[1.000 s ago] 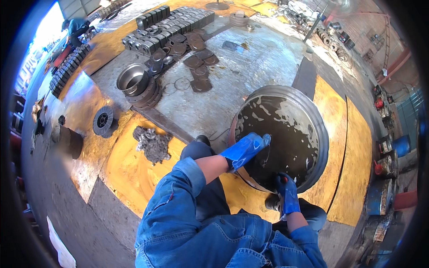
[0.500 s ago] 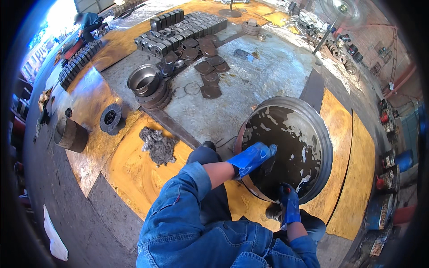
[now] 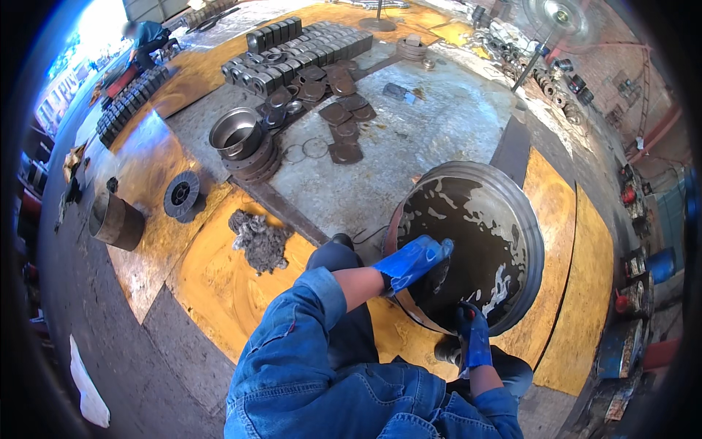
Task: The person cleans metal components by dipping them into a bucket of dark liquid and scrubbing them with a brush.
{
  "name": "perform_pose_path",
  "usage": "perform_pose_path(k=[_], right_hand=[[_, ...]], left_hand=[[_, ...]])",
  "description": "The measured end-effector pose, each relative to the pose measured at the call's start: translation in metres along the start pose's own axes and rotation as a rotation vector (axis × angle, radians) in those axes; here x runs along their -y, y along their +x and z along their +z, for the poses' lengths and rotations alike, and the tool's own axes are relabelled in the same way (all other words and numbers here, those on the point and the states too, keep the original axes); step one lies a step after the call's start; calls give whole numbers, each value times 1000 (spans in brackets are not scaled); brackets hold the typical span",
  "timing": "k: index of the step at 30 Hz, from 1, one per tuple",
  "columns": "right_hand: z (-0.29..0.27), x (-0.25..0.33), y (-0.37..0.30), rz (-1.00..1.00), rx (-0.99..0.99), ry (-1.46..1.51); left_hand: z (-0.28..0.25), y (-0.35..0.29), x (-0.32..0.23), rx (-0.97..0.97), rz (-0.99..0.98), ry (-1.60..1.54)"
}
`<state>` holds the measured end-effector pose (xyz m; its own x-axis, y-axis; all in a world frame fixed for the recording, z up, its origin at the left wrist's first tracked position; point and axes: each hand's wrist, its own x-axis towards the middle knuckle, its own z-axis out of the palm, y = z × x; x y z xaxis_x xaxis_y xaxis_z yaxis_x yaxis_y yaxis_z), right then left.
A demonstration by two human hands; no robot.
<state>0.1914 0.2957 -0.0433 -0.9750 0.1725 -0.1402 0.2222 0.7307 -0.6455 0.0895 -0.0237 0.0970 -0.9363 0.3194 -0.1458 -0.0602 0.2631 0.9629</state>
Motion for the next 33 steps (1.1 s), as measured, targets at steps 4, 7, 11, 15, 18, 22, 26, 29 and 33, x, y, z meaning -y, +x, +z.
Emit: perform_pose_path(k=[4, 7, 11, 15, 18, 22, 26, 29, 33], right_hand=[[-3, 5, 2, 12, 46, -23], [-5, 11, -1, 21, 54, -3], [-6, 13, -1, 22, 65, -10], [-4, 11, -4, 10, 39, -17], [-2, 7, 1, 5, 32, -51], [-3, 14, -1, 15, 35, -18], [3, 5, 4, 15, 13, -43], [-1, 14, 1, 26, 21, -66], [-5, 24, -2, 20, 14, -101]], left_hand=[[1, 3, 11, 0, 75, 18], [0, 2, 13, -6, 127, 46], [0, 1, 0, -28, -21, 9], [6, 9, 11, -14, -79, -3], [7, 9, 7, -24, -82, -8], [5, 6, 7, -2, -82, -37], [5, 6, 8, 14, -74, -47], [5, 5, 10, 18, -75, -55], [5, 4, 8, 34, -79, -73]])
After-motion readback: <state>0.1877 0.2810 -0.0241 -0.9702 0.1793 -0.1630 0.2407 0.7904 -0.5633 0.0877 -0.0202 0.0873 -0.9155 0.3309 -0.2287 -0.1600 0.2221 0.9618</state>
